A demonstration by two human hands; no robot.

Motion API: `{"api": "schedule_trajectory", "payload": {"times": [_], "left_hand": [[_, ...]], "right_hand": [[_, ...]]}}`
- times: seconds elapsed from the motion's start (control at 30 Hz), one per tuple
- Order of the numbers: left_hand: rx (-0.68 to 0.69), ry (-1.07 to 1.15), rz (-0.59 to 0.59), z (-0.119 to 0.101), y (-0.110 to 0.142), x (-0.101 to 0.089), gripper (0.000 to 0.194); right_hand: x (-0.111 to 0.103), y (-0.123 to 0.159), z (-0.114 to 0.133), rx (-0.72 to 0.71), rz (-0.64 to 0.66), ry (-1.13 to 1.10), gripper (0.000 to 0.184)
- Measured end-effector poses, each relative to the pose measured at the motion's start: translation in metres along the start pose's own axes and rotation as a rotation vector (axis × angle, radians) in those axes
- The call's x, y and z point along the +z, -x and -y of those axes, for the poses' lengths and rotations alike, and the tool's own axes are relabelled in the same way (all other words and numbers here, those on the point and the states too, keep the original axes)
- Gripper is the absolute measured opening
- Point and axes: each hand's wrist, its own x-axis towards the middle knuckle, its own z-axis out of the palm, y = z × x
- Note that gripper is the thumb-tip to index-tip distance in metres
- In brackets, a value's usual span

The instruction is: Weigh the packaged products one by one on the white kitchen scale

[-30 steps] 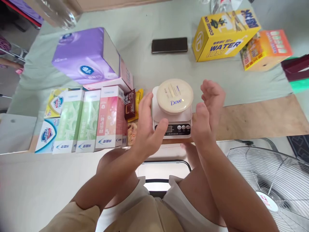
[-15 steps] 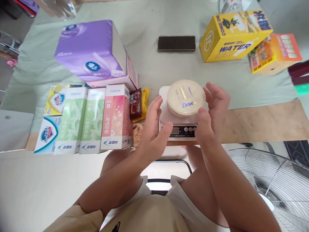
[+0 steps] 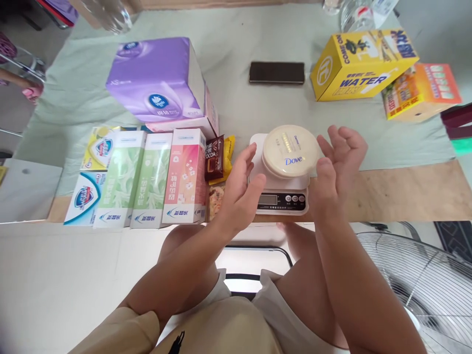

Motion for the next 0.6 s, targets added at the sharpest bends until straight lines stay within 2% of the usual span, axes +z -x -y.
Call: {"api": "schedule_trajectory", "payload": {"times": [0.13, 0.23, 0.33, 0.5, 0.6], "left_hand": [[0.022, 0.002, -0.016, -0.001, -0.001, -0.001, 0.055], [0.064, 0.019, -0.021, -0.004, -0.001, -0.003, 0.052], [0.037, -0.002, -0.005, -0.007, -0.001, -0.005, 0.06], [0.091, -0.051, 0.111, -0.006, -0.003, -0.009, 0.077], [0.098, -0.04, 0.169, -0.006, -0.005, -0.011, 0.087]], "right_hand": [[0.001, -0.005, 0.005, -0.017, -0.003, -0.006, 0.059], [0.001, -0.004, 0.007, 0.056, 0.019, -0.058, 0.061], [-0.004, -0.003, 0.005, 0.112, 0.071, -0.077, 0.066], [-0.014, -0.011, -0.001, 0.136, 0.282, 0.022, 0.106], [-0.014, -0.015, -0.004, 0.126, 0.277, 0.127, 0.12]]}}
